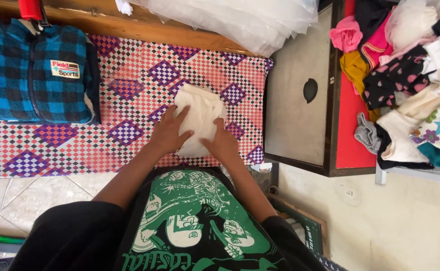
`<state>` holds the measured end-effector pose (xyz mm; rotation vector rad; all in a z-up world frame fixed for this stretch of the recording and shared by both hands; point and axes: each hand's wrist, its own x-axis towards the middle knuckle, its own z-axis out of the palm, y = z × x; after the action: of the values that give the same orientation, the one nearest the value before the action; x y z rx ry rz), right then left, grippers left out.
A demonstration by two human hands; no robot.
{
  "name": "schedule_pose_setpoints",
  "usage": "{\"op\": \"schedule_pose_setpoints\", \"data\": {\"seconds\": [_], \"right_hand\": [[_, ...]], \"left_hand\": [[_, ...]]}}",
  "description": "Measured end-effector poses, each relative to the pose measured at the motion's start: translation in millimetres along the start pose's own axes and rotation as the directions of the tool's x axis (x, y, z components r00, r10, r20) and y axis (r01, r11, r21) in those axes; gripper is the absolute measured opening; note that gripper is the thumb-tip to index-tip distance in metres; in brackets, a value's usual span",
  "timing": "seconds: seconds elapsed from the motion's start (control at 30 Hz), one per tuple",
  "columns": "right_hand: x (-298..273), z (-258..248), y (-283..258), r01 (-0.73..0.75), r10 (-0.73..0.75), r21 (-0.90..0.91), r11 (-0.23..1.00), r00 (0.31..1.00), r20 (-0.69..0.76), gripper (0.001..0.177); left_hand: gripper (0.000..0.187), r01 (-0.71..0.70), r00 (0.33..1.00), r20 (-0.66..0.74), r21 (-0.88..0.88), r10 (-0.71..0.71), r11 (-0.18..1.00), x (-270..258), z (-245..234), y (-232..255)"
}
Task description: Folding various items of clothing and attaching tags using a tagging gun.
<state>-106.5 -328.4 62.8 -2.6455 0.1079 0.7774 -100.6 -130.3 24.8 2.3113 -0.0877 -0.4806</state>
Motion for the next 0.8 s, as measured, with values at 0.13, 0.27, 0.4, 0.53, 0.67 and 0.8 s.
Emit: {"op": "schedule_pose_setpoints", "data": {"seconds": [0.13,0.27,0.4,0.53,0.67,0.8], "right_hand": [[21.0,8.5,57.0,0.013,-0.013,0.082,0.997,1.000,-0.001,0.028],[36.1,9.9,89.7,-0.118,0.147,0.128,0.985,0.957,-0.251,0.021],[14.2,4.8,61.1,-0.159,0.211,0.205,0.966,0.941,-0.264,0.025],[-8.8,4.2,35.0,-0.066,0.187,0.476,0.877,0.959,-0.212,0.043],[-3.1,-8.1,6.4,-0.096,0.129,0.628,0.772,0.992,-0.007,0.082],[21.6,18.5,14.3,0.084,0.015,0.852,0.517,0.994,-0.107,0.075]], "left_hand": [[0.074,-0.002,1.000,0.023,0.132,-0.001,0.991,3.2,10.6,-16.0],[0.073,0.035,0.999,0.021,0.114,-0.038,0.993,4.7,7.0,-10.3],[0.075,0.023,0.999,0.026,0.127,-0.027,0.992,5.6,8.1,-13.6],[0.076,0.025,1.000,0.017,0.079,-0.026,0.997,6.8,15.8,-17.2],[0.075,0.042,0.999,0.024,0.043,-0.043,0.998,-0.9,11.2,-10.2],[0.076,0.023,0.998,0.057,0.070,-0.027,0.997,-1.6,14.6,-20.1]]}}
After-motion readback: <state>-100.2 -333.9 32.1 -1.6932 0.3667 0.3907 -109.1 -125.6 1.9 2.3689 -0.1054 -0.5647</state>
